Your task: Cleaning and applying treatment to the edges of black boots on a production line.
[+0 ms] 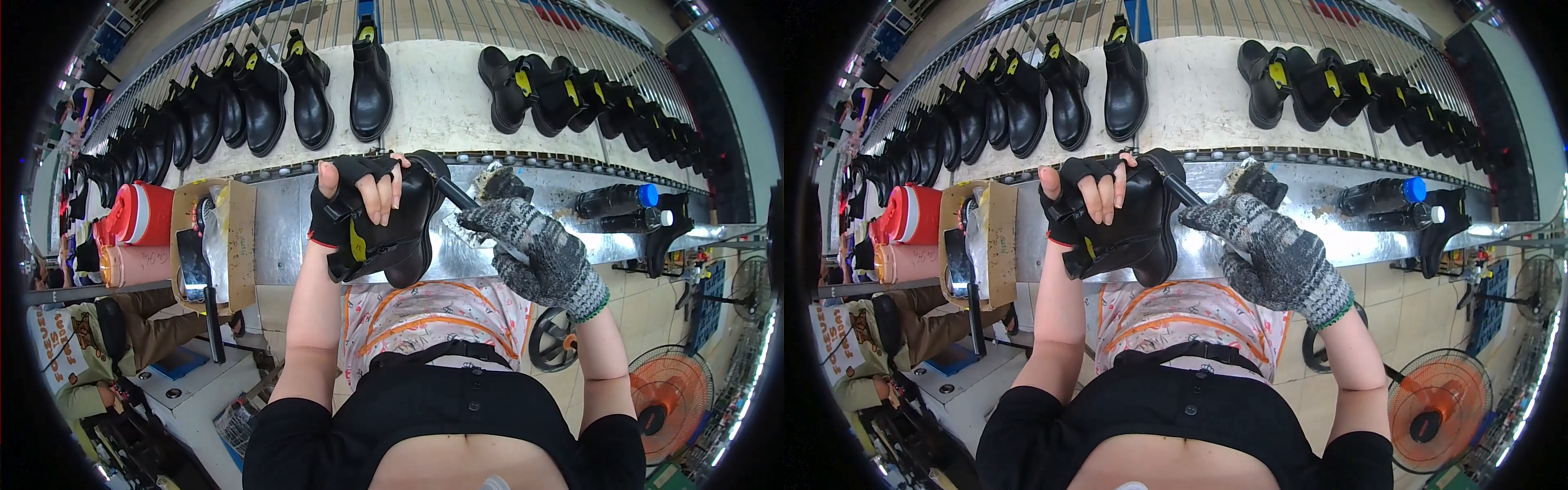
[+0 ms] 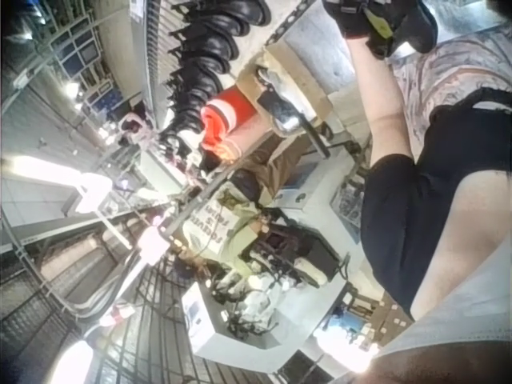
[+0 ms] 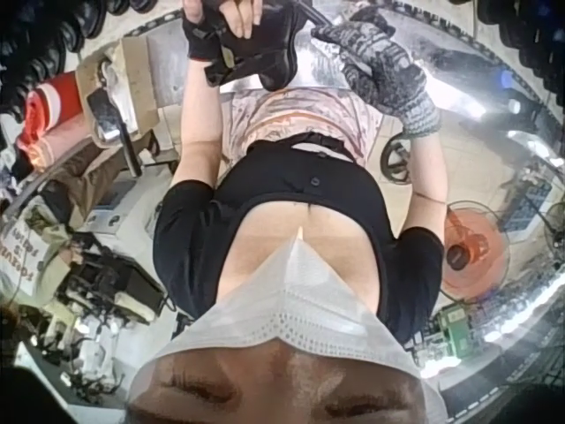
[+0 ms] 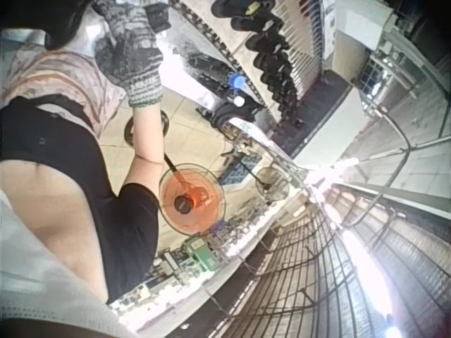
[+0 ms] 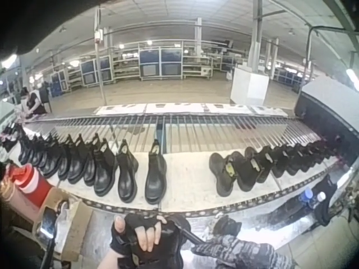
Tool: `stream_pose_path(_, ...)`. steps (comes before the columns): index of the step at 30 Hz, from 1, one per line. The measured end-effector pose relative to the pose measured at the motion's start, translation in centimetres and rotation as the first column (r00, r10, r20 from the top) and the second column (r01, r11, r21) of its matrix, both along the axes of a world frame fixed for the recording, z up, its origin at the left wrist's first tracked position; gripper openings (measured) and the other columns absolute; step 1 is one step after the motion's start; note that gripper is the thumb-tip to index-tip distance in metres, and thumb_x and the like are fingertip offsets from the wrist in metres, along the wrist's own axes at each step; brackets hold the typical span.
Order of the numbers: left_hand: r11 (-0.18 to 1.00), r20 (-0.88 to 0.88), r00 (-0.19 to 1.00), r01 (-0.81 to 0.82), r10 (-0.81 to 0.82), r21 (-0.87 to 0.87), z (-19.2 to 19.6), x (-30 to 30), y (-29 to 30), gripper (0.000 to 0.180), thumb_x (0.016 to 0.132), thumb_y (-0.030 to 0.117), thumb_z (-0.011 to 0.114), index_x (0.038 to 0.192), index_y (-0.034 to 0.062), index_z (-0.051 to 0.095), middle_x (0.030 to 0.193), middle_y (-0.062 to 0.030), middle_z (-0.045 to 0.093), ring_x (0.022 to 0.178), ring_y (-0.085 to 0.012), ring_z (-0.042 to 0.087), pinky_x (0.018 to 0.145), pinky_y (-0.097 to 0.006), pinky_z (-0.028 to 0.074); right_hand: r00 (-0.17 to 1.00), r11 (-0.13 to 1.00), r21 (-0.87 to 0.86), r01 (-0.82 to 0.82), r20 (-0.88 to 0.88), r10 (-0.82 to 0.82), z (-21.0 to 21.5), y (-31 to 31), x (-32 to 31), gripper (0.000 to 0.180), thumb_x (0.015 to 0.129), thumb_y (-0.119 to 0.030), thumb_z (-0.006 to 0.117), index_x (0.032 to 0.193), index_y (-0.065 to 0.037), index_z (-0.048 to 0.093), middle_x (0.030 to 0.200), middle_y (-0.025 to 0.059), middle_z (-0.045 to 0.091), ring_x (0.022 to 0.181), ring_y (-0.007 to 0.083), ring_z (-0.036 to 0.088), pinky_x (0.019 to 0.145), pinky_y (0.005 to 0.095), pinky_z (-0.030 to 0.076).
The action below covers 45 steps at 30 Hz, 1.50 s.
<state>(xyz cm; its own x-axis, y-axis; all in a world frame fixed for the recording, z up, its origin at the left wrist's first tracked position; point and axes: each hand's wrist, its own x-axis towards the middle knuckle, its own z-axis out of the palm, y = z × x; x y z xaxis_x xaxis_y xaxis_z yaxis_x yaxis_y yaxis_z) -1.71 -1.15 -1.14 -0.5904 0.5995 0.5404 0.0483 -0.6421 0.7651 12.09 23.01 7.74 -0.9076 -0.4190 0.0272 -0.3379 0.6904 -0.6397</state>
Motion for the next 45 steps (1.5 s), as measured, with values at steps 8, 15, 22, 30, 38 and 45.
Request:
stream_pose_path(8, 1.000, -0.026, 0.999, 0.030, -0.030, -0.006, -0.1, -0.1, -0.1, 0.082, 0.092, 0.064, 0.010, 0.046, 0.0101, 0.053, 0.049, -0.0040, 0.055, 0.054, -0.0196, 0.050, 0.095, -0.040, 0.030, 1.000, 0.987, -0.162, 0.016, -0.009, -0.018, 1.4, 0.4, -1.1, 0.039, 0.078, -0.018, 0.064, 0.117, -0.015, 0.061, 0.110, 0.0116, 0.062, 0.099, 0.0308, 0.059, 0.087, 0.0380, 0.046)
stream_pose_path(15, 1.000, -0.024, 1.000, 0.018, -0.018, -0.003, -0.3, -0.5, -0.9, 0.082, 0.092, 0.063, 0.011, 0.046, 0.0097, 0.053, 0.049, -0.0045, 0.055, 0.055, -0.0200, 0.050, 0.094, -0.040, 0.030, 1.000, 0.939, -0.345, 0.009, -0.018, -0.017, -0.8, -0.2, -1.4, 0.038, 0.088, -0.036, 0.048, 0.110, -0.011, 0.065, 0.109, 0.0109, 0.063, 0.099, 0.0293, 0.060, 0.088, 0.0364, 0.045)
stream_pose_path(22, 0.989, 0.173, 0.984, -0.072, 0.048, 0.132, -1.5, -1.1, -3.3, 0.080, 0.093, 0.061, 0.009, 0.048, 0.0096, 0.049, 0.048, -0.0027, 0.047, 0.062, -0.0183, 0.044, 0.098, -0.038, 0.026, 0.998, 0.925, -0.380, 0.015, -0.049, -0.037, -4.9, -3.1, -1.2, 0.046, 0.067, -0.004, 0.049, 0.111, -0.007, 0.062, 0.106, 0.0117, 0.063, 0.099, 0.0288, 0.059, 0.089, 0.0358, 0.045)
stream_pose_path(30, 0.956, 0.232, 0.962, -0.194, 0.142, 0.222, -3.7, -2.5, -6.7, 0.079, 0.093, 0.062, 0.010, 0.050, 0.0088, 0.051, 0.051, -0.0040, 0.050, 0.066, -0.0186, 0.045, 0.097, -0.038, 0.028, 0.992, 0.915, -0.404, 0.018, -0.109, -0.068, -8.9, -7.0, -1.2, 0.038, 0.084, -0.020, 0.041, 0.112, -0.006, 0.061, 0.107, 0.0140, 0.063, 0.102, 0.0318, 0.058, 0.090, 0.0369, 0.045)
stream_pose_path(38, 0.924, 0.316, 0.932, -0.268, 0.178, 0.272, -5.1, -2.7, -8.7, 0.078, 0.093, 0.062, 0.013, 0.051, 0.0094, 0.052, 0.052, -0.0038, 0.049, 0.067, -0.0181, 0.043, 0.097, -0.036, 0.029, 0.994, 0.895, -0.433, 0.105, 0.085, -0.075, -10.4, -7.3, -1.3, 0.032, 0.079, -0.015, 0.054, 0.108, -0.007, 0.065, 0.098, 0.0135, 0.066, 0.093, 0.0274, 0.064, 0.084, 0.0351, 0.048)
stream_pose_path(45, 0.919, 0.331, 0.925, -0.283, 0.186, 0.274, -5.6, -3.0, -9.4, 0.077, 0.091, 0.065, 0.017, 0.053, 0.0083, 0.053, 0.056, -0.0054, 0.050, 0.070, -0.0195, 0.045, 0.097, -0.037, 0.030, 0.962, 0.836, -0.546, 0.055, 0.254, 0.102, -11.1, -4.8, -1.1, 0.032, 0.081, -0.015, 0.056, 0.111, -0.005, 0.063, 0.104, 0.0116, 0.066, 0.097, 0.0201, 0.063, 0.088, 0.0304, 0.047)
